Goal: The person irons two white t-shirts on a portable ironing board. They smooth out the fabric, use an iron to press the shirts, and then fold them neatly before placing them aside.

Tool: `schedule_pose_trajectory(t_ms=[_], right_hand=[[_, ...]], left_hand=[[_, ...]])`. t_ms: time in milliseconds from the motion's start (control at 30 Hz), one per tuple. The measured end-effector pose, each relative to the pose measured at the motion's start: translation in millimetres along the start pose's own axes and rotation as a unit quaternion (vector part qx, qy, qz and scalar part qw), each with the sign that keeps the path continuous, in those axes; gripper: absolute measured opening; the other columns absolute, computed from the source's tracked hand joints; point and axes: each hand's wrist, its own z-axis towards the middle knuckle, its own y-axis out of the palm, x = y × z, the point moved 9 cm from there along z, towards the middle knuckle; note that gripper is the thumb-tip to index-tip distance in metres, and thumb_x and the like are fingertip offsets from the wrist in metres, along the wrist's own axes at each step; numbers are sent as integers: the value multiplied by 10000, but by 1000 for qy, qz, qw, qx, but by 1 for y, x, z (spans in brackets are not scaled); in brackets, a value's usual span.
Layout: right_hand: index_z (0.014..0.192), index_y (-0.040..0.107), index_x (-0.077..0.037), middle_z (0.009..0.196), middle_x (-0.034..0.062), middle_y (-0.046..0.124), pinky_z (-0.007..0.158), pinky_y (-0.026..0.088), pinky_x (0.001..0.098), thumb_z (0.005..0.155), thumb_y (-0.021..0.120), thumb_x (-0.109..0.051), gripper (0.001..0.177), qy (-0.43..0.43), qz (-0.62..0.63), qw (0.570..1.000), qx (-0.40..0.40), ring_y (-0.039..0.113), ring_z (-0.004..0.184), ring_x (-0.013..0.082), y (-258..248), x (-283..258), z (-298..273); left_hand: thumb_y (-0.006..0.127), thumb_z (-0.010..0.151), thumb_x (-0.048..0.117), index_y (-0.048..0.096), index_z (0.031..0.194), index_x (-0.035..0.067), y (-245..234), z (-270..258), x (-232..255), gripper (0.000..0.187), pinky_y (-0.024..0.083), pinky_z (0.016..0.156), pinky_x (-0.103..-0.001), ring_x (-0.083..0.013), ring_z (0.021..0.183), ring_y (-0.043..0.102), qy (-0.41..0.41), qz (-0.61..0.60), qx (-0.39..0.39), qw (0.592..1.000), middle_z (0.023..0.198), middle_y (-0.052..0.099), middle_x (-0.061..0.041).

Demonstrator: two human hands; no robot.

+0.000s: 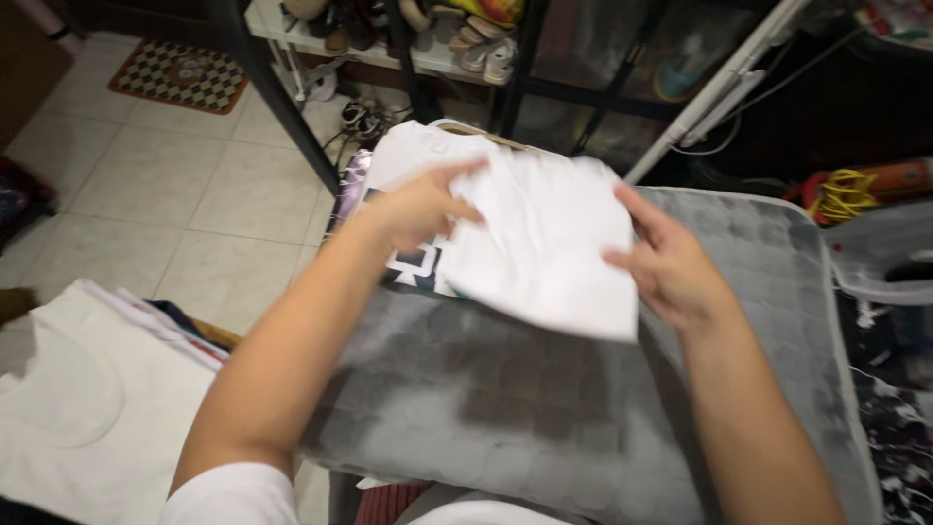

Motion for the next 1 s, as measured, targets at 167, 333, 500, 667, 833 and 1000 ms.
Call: schedule_pose_trajectory(t_ms=[167, 333, 500, 667, 833, 1000], right_hand=[[1595, 317, -35, 1516, 115, 493, 951, 589, 277, 782, 666, 157, 905, -75, 62, 994, -44, 697, 1144, 134, 78, -10, 65], [1595, 317, -84, 1332, 119, 618, 735, 606, 279, 767, 670, 151, 930, 22, 42, 998, -29, 696, 889, 142, 104, 64, 99], [1660, 248, -85, 1220, 149, 654, 638, 490, 233, 790, 729, 143, 1020, 47, 14, 997, -61, 608, 830, 116, 103, 105, 103], [1618, 286, -58, 1226, 175, 647, 735, 527, 274, 788, 726, 106, 954, 66, -22, 998, 2, 645, 927, 151, 100, 103, 98], [1560, 348, 64, 1404, 179, 591, 1013, 526, 285, 849, 696, 72, 792, 27, -34, 999, 27, 611, 1234, 182, 98, 103, 92], [1538, 410, 11, 1454, 86, 552, 972, 529, 401, 902, 616, 7, 669, 90, 43, 992, 73, 601, 1234, 177, 94, 109, 99]], left_hand=[[671, 749, -137, 383, 1597, 72, -80, -26, 71, 919, 544, 656, -216, -84, 818, 674, 120, -41, 23, 992, 1351, 667, -114], [661, 697, -145, 327, 1592, 125, -129, -41, 19, 993, 588, 690, -245, -121, 870, 715, 37, 6, 71, 997, 1340, 671, -54], [712, 740, -135, 382, 1582, 137, -155, -55, -38, 944, 564, 758, -277, -130, 1021, 672, 15, -34, 130, 991, 1397, 536, 13], [690, 743, -69, 427, 1534, 122, -171, -56, -50, 855, 574, 801, -286, -146, 1042, 672, 13, 5, 180, 984, 1368, 577, -45], [770, 814, 100, 545, 1475, 30, -177, -58, -58, 702, 546, 780, -309, -196, 959, 664, -37, 121, 224, 966, 1185, 691, -135], [814, 771, 195, 467, 1491, 39, -169, -50, -45, 815, 566, 806, -334, -235, 934, 710, -41, 233, 262, 936, 1125, 730, -163]])
